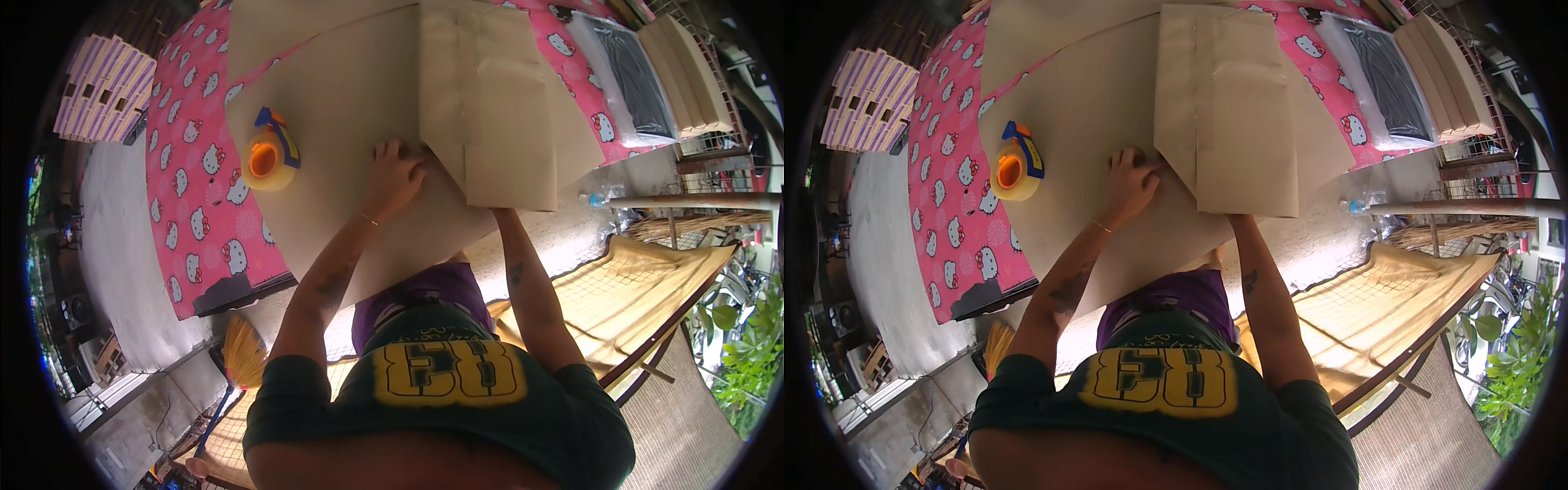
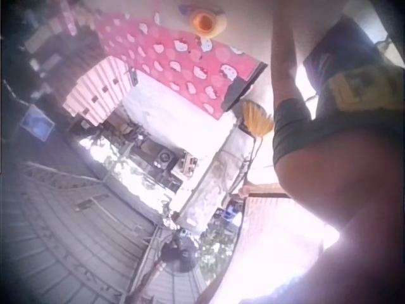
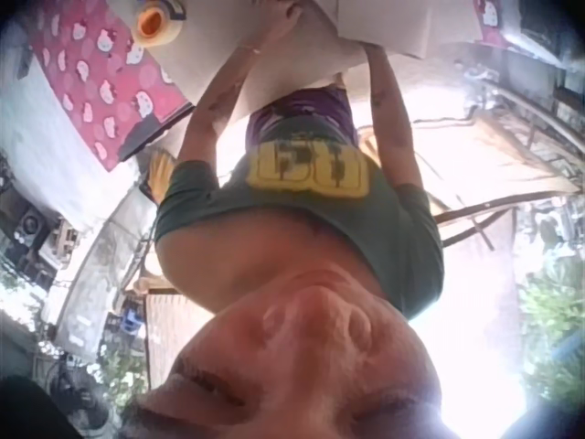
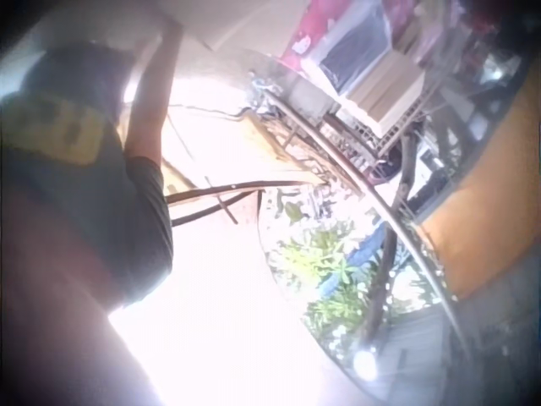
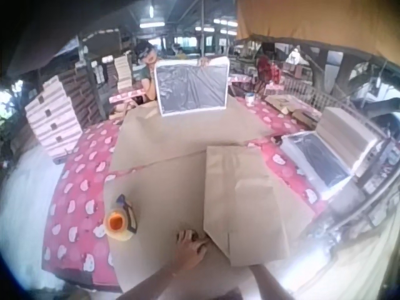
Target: The person wraps a rectangular object in brown paper, secures the paper with adhesive tape using a tape dispenser, and folds the ends of the paper to enclose the item.
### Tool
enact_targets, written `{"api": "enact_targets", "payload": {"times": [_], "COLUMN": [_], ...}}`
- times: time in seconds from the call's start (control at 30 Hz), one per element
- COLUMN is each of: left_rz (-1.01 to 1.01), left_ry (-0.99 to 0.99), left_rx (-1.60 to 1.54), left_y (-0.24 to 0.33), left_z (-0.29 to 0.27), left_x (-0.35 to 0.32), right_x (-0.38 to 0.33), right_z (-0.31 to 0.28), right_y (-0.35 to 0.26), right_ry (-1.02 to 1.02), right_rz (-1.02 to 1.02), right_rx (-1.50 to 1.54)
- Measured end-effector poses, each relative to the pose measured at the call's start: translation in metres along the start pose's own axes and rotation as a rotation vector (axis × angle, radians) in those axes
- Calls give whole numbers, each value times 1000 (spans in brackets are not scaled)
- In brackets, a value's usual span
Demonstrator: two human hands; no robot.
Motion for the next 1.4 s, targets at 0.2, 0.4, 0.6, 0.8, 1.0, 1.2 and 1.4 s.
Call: {"api": "enact_targets", "payload": {"times": [0.2,0.4,0.6,0.8,1.0,1.2,1.4], "left_rz": [306,233,261,474,389,314,63], "left_ry": [-69,57,-175,-156,-348,-85,56], "left_rx": [88,72,69,152,272,85,-81], "left_y": [107,33,116,120,115,191,250], "left_z": [43,8,56,67,86,80,141], "left_x": [-67,-25,-88,-101,-99,-77,-26], "right_x": [-1,6,6,23,-25,10,114], "right_z": [-4,6,0,-1,2,-66,-98], "right_y": [4,-9,-15,-40,-104,-225,-155], "right_ry": [11,-27,-54,-229,-881,-1087,-845], "right_rz": [-3,13,58,200,136,78,-619], "right_rx": [4,-20,-113,-326,-638,34,-918]}}
Point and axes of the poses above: each hand's wrist, its own x-axis towards the middle knuckle, its own z-axis out of the palm, y = z × x, the point moved 9 cm from there along x, towards the middle knuckle, and after that the axes turned 7 degrees about -z, right-handed, at the moved point
